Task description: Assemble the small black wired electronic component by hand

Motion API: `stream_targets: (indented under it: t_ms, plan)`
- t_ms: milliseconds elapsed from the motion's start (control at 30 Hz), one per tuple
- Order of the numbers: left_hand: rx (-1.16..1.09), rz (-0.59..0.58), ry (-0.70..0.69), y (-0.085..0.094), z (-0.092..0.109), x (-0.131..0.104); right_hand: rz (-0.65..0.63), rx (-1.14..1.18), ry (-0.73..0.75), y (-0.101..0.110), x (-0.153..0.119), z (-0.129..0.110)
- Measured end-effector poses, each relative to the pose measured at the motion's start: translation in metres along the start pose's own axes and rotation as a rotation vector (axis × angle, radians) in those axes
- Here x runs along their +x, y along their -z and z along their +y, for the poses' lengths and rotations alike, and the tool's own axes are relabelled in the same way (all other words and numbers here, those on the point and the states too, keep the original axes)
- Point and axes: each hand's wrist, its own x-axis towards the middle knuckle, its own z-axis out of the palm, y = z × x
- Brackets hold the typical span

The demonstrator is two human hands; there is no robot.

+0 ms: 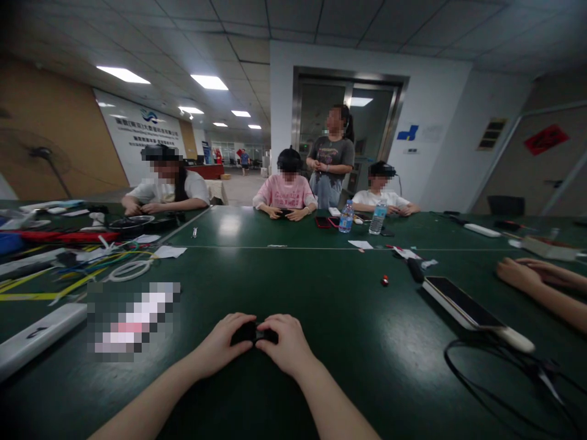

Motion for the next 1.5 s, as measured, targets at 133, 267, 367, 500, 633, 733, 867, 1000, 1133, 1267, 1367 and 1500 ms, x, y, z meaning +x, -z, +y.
stream_targets:
  t_ms: [133, 267, 367, 500, 633, 733, 867, 1000, 1133, 1267, 1367, 1500]
  plan:
    - [0.005, -0.004, -0.003, 0.001, 0.001, -0.001, -0.007, 0.004, -0.021, 0.000, 0.000, 0.000]
    - [0.003, -0.016, 0.002, 0.004, 0.004, -0.001, 0.000, 0.038, -0.012, 0.001, -0.002, -0.001]
    - [-0.007, -0.021, 0.022, 0.006, 0.007, -0.001, 0.033, 0.067, 0.013, 0.001, -0.001, 0.000]
    - [-0.026, -0.034, 0.037, 0.008, 0.008, -0.003, 0.060, 0.089, -0.014, 0.001, 0.001, 0.004]
    - [-0.030, -0.046, 0.035, 0.008, 0.008, -0.002, 0.076, 0.116, -0.065, 0.003, 0.000, 0.009]
    - [-0.018, -0.041, 0.029, 0.007, 0.007, -0.002, 0.129, 0.136, -0.062, 0.006, 0.000, 0.013]
    - [-0.024, -0.033, 0.031, 0.006, 0.006, -0.002, 0.193, 0.170, -0.040, 0.009, 0.000, 0.020]
    - [-0.036, -0.049, 0.043, 0.006, 0.004, -0.002, 0.230, 0.207, -0.048, 0.016, -0.001, 0.022]
    - [-0.053, -0.067, 0.060, 0.007, 0.004, -0.002, 0.265, 0.220, -0.054, 0.025, -0.004, 0.020]
    - [-0.059, -0.082, 0.090, 0.011, 0.010, -0.003, 0.296, 0.232, -0.077, 0.031, -0.006, 0.020]
    - [-0.067, -0.092, 0.106, 0.014, 0.013, -0.004, 0.315, 0.251, -0.077, 0.033, -0.006, 0.022]
    - [-0.082, -0.085, 0.095, 0.013, 0.011, -0.005, 0.323, 0.270, -0.072, 0.036, -0.006, 0.025]
